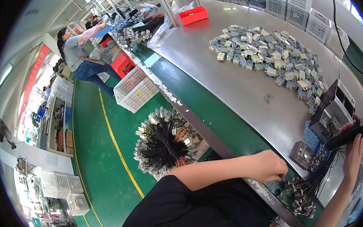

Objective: Assembling electronics by attaching connectors to wire bundles and securing them with a power tool.

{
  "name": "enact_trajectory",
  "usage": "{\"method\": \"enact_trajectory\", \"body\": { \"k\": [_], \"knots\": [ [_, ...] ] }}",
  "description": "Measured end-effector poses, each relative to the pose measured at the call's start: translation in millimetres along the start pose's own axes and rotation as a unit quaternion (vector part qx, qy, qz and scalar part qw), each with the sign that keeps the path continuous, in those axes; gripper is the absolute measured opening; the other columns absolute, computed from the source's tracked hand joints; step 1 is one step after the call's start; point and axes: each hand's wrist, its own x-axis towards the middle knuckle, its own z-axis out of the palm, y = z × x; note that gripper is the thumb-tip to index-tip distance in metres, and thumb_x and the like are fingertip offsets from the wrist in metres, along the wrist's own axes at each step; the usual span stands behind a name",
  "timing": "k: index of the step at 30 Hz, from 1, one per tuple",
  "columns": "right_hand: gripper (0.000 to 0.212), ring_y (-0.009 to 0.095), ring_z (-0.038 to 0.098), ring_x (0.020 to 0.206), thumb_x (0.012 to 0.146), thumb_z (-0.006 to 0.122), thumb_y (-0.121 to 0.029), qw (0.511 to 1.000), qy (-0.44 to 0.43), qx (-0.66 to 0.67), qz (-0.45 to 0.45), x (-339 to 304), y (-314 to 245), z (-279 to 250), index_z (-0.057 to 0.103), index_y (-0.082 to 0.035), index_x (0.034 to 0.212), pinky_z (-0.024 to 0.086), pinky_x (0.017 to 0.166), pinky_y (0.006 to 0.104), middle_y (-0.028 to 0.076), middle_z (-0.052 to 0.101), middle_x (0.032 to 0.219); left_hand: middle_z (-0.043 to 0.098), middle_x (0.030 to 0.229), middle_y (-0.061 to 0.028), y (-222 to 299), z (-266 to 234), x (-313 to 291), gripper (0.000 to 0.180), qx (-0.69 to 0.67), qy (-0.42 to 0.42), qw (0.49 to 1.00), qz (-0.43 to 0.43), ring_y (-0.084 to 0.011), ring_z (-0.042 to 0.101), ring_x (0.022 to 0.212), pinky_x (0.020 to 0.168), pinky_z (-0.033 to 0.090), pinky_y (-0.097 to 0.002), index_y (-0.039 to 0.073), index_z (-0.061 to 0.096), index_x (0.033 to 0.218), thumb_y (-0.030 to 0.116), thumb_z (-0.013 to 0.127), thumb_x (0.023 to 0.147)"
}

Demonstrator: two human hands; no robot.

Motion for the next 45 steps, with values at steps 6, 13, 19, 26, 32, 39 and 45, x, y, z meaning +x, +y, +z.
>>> {"method": "enact_trajectory", "body": {
  "k": [6,13,19,26,32,39,45],
  "knots": [
    [0.052,0.019,0.06,0.122,0.117,0.044,-0.031,0.994,-0.01,-0.111,0.013,3,-13,-8,0.042,-0.001,0.16,0.043,0.111,0.0343,0.011,0.062,0.133,0.068,0.117,-0.0142,-20,-11,44,0.046,0.029,0.16,0.987,0.017,-0.0369,0.067,0.107,0.089,0.057,-0.0459,0.007,0.066,0.124,0.023,0.085,0.084],
    [0.08,0.026,0.055,0.137,0.104,0.068,-0.028,0.973,-0.004,-0.231,-0.027,-16,-19,7,0.029,-0.004,0.169,0.044,0.113,0.039,0.016,0.053,0.155,0.07,0.129,-0.0162,-46,-12,85,0.06,0.076,0.136,0.988,-0.012,-0.0374,0.065,0.122,0.102,0.054,-0.0466,0.007,0.066,0.136,0.027,0.089,0.084],
    [0.08,0.025,0.061,0.13,0.098,0.074,-0.036,0.979,0.039,-0.201,-0.023,-49,-8,-17,0.041,-0.005,0.164,0.046,0.111,0.0395,0.015,0.062,0.144,0.073,0.116,-0.0111,-48,-2,105,0.045,0.042,0.116,0.992,0.026,-0.0327,0.07,0.11,0.095,0.057,-0.043,0.006,0.075,0.119,0.017,0.091,0.078],
    [0.068,0.026,0.066,0.123,0.101,0.072,-0.037,0.976,-0.002,-0.22,-0.008,-56,0,-23,0.053,0.004,0.153,0.05,0.108,0.0429,0.016,0.068,0.131,0.076,0.1,-0.0075,-36,8,107,0.037,0.083,0.153,0.983,0.066,-0.0286,0.073,0.095,0.082,0.059,-0.04,0.007,0.078,0.104,0.014,0.093,0.072],
    [0.057,0.024,0.07,0.111,0.096,0.074,-0.025,0.968,-0.029,-0.248,-0.008,-51,4,-16,0.062,0.004,0.143,0.053,0.102,0.0385,0.015,0.073,0.118,0.077,0.097,-0.0082,-31,22,96,0.034,0.039,0.169,0.984,0.043,-0.0295,0.074,0.091,0.084,0.06,-0.041,0.006,0.078,0.098,0.009,0.095,0.068],
    [0.04,0.04,0.069,0.11,0.088,0.081,-0.018,0.908,-0.278,-0.312,0.031,-52,-8,19,0.072,0.001,0.122,0.057,0.096,0.046,0.019,0.072,0.116,0.077,0.098,-0.0092,-29,19,98,0.034,0.033,0.148,0.987,0.057,-0.0307,0.074,0.093,0.089,0.06,-0.0432,0.005,0.078,0.098,0.009,0.095,0.069],
    [0.041,0.035,0.07,0.106,0.084,0.083,-0.018,0.909,-0.203,-0.357,-0.071,-64,4,39,0.071,-0.004,0.12,0.058,0.091,0.0447,0.014,0.071,0.113,0.078,0.095,-0.0108,-10,14,91,0.04,0.053,0.198,0.977,-0.052,-0.0279,0.076,0.083,0.075,0.059,-0.0354,0.004,0.076,0.106,0.01,0.095,0.072]
  ]
}}
